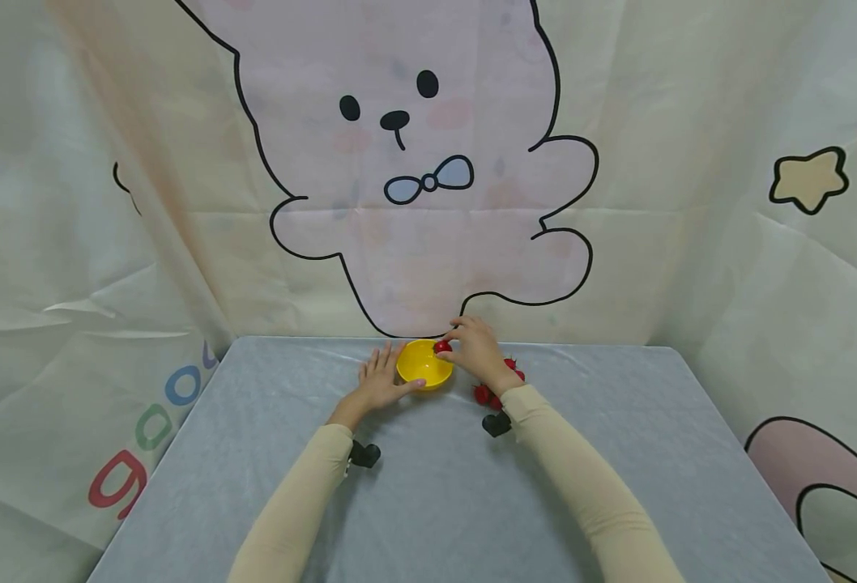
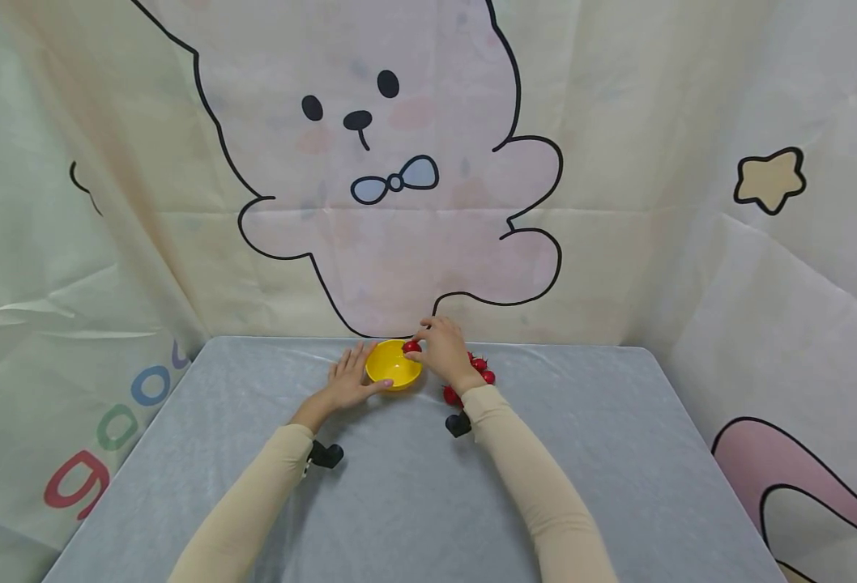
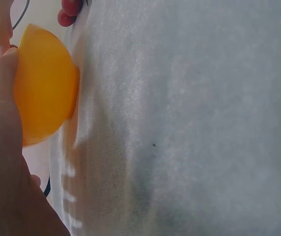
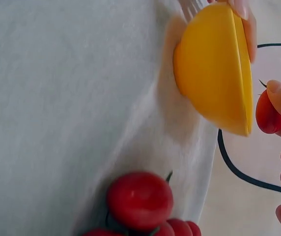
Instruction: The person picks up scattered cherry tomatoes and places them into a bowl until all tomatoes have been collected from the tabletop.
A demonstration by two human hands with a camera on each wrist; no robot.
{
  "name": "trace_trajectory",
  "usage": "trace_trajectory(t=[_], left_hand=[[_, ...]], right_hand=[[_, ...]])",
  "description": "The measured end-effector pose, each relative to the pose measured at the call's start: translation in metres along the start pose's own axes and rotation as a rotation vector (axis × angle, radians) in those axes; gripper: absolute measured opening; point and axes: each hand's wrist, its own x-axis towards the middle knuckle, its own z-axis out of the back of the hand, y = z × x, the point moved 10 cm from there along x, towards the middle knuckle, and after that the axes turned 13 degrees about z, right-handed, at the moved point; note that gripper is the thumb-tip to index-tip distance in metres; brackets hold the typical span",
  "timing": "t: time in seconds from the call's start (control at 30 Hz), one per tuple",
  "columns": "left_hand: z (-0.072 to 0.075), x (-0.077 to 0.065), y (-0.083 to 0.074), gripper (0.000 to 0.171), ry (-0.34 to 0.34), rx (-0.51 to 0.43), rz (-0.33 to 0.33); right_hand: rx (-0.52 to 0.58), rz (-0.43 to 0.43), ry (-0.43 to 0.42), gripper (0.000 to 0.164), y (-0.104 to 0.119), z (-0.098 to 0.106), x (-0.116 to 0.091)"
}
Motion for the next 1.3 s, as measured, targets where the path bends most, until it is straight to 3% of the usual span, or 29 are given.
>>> trace_trajectory(t=[0.77, 1.3], left_hand=[[0.002, -0.002, -0.002, 0.099, 0.0, -0.014, -0.008], [0.005, -0.002, -0.004, 0.098, -0.009, -0.035, -0.018]], right_hand=[[0.019, -0.045, 0.07, 0.041, 0.008, -0.04, 0.012], [0.032, -0.061, 0.108, 0.034, 0.007, -0.054, 0.013]])
